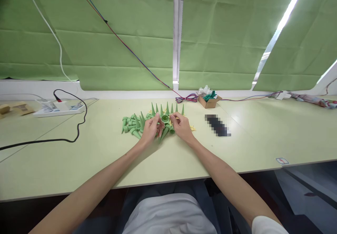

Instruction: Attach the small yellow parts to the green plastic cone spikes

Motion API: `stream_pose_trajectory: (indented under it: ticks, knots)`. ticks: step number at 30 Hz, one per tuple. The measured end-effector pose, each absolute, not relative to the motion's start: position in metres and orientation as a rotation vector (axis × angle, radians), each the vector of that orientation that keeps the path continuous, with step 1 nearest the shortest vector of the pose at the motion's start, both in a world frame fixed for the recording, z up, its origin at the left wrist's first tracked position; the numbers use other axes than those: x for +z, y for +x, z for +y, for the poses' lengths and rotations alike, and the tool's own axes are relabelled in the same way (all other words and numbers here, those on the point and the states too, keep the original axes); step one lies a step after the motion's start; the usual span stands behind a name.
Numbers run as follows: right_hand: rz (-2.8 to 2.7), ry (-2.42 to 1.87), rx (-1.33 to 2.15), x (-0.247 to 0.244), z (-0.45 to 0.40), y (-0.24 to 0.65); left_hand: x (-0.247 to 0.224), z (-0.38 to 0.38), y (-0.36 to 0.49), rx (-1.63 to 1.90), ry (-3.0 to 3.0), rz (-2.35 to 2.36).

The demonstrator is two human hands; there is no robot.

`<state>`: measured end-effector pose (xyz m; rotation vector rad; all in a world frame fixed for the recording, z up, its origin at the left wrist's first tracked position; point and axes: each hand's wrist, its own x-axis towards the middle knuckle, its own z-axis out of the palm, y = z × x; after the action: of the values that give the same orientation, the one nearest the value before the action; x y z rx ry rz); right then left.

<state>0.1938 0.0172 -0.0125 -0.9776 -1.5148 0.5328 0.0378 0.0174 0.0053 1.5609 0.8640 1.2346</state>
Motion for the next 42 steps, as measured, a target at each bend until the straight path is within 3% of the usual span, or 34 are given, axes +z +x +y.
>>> stream_pose_trajectory:
  ticks: [16, 26, 42]
  knots:
    - [-1.604, -0.991, 0.584, -0.008, 0.013, 0.193, 0.008, 0.015, 0.034, 1.153, 1.641, 0.922]
    - [-1.633, -1.091, 0.404, -0.009, 0.019, 0.198, 0.004, 0.017, 0.034, 1.171, 1.848, 0.888]
    - [-1.599, -1.114, 0.356, -0.013, 0.024, 0.195, -0.009, 0.025, 0.038, 1.429, 2.071, 1.097]
